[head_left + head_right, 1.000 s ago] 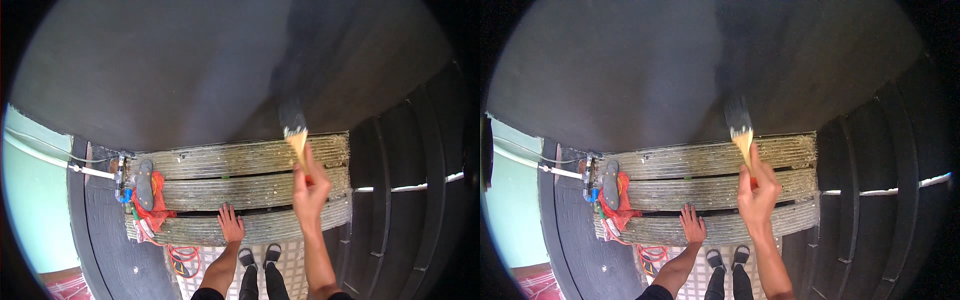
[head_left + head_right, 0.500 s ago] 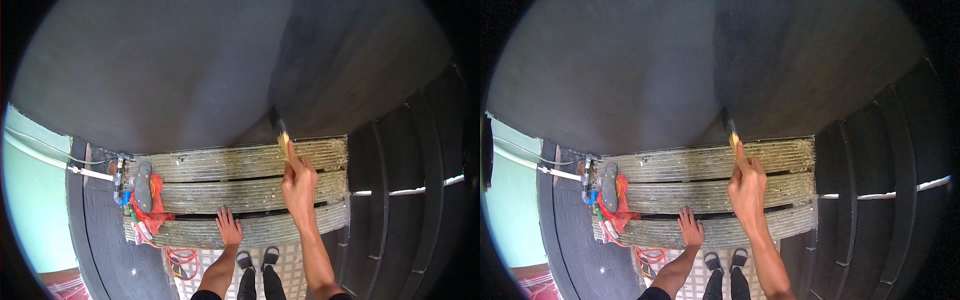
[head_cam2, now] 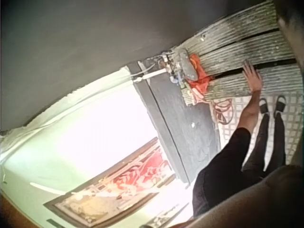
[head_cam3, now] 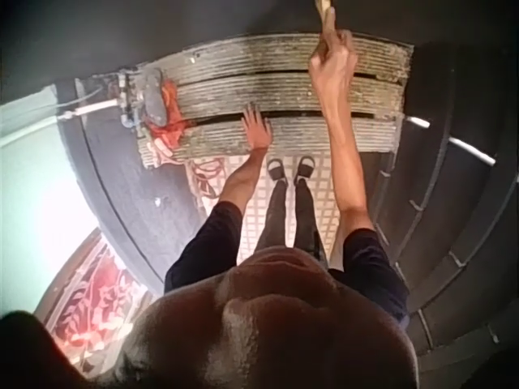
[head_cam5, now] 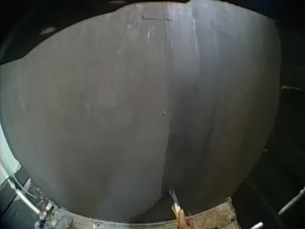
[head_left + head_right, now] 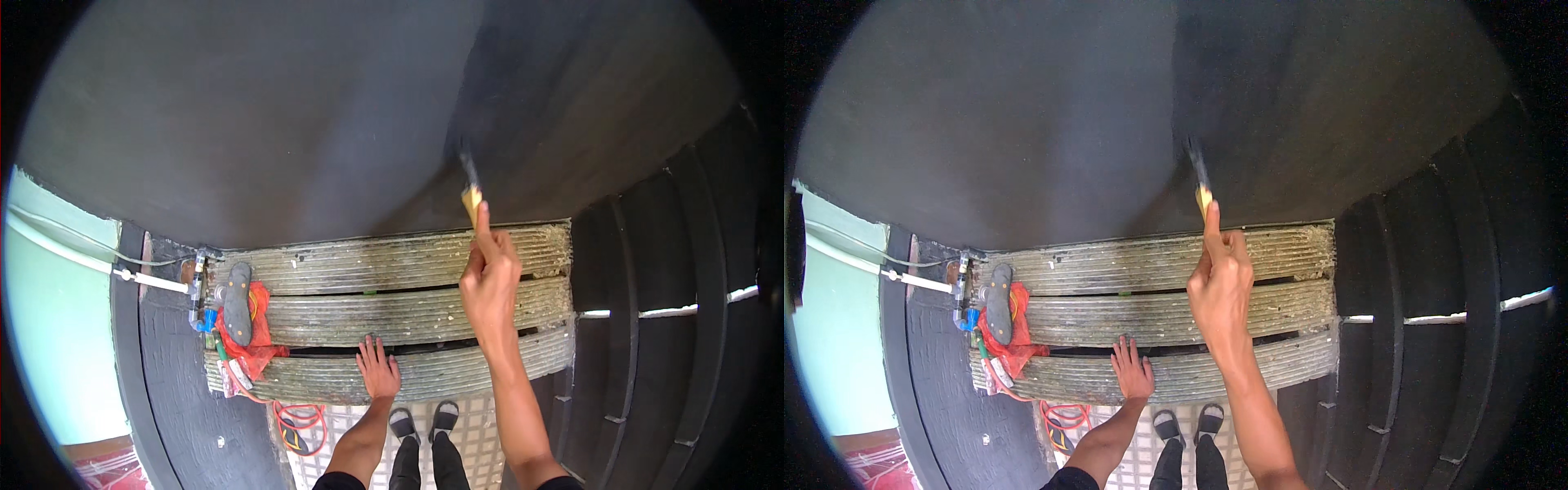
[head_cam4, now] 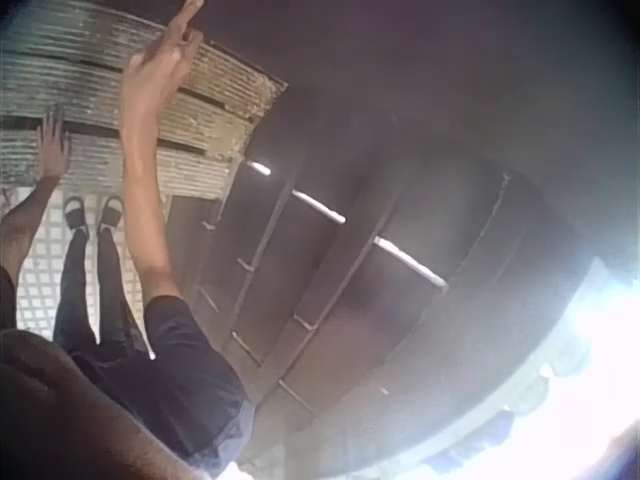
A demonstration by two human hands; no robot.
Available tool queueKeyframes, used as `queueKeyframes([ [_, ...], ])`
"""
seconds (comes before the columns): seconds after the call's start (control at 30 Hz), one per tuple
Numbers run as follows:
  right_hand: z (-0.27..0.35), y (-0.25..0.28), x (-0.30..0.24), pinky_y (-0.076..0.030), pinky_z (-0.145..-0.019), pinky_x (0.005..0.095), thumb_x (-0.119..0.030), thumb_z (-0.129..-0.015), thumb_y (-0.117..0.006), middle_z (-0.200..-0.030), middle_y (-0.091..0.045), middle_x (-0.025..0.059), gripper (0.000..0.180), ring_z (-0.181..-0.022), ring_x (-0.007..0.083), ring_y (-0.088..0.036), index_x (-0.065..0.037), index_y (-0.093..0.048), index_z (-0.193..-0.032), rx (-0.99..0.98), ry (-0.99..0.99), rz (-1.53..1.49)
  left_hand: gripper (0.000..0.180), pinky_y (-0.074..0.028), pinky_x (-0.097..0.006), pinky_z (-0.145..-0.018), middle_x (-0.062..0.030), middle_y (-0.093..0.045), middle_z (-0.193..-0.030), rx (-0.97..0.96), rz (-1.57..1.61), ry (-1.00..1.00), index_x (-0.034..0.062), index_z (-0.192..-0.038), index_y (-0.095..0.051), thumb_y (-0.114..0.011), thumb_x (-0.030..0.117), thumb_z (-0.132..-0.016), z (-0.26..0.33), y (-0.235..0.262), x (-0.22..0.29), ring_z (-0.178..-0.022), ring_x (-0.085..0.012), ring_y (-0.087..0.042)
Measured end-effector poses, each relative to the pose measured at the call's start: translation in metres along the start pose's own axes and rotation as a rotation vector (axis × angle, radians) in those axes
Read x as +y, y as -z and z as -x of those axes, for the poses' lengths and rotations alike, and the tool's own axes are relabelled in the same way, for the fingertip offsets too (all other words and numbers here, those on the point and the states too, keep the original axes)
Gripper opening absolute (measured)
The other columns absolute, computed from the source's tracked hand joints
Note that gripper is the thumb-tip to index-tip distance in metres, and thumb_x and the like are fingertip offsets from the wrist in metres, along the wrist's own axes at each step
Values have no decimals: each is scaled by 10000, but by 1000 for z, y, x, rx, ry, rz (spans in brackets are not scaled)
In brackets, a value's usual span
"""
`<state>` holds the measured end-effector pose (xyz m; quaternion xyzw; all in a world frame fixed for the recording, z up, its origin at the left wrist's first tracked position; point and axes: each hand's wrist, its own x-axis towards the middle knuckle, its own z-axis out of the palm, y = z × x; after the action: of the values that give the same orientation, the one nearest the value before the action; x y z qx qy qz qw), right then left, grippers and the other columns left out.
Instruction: Apply black paint to a surface using a brush and dip the brush into a paint bucket periodically.
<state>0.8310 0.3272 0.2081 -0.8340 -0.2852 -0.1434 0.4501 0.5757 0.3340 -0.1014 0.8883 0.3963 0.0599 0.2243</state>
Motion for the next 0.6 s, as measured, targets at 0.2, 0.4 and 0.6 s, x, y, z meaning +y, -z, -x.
queueKeyframes([
  [0.2, 20, 26, -3, -457, -586, 356, 151, -843, -543, -772, -576, 151, 585, -641, 229, -601, 2, -578, -1408, -251, -195, 15, 619, -145, -572, -1223, -195, -248, -1647, 6, 6, 8, 31, -1543, -350, -489, 243, -978, 3, 3, -6, -1515, -440, -196],
  [0.4, -20, 42, -40, -405, -564, 287, 168, -842, -562, -801, -567, 93, 624, -653, 122, -495, -44, -575, -1429, 80, 70, -118, 620, -141, -571, -1223, -195, -226, -1654, -6, -11, 7, 24, -1547, -335, -471, 246, -985, 3, 3, -6, -1520, -438, -181],
  [0.6, 39, -53, 67, -478, -619, 343, 202, -794, -519, -835, -568, 156, 745, -671, 235, -570, -59, -503, -1491, -78, -9, -81, 618, -141, -571, -1224, -191, -237, -1651, -14, -25, 16, 37, -1549, -340, -470, 259, -987, 2, 0, -4, -1522, -432, -181],
])
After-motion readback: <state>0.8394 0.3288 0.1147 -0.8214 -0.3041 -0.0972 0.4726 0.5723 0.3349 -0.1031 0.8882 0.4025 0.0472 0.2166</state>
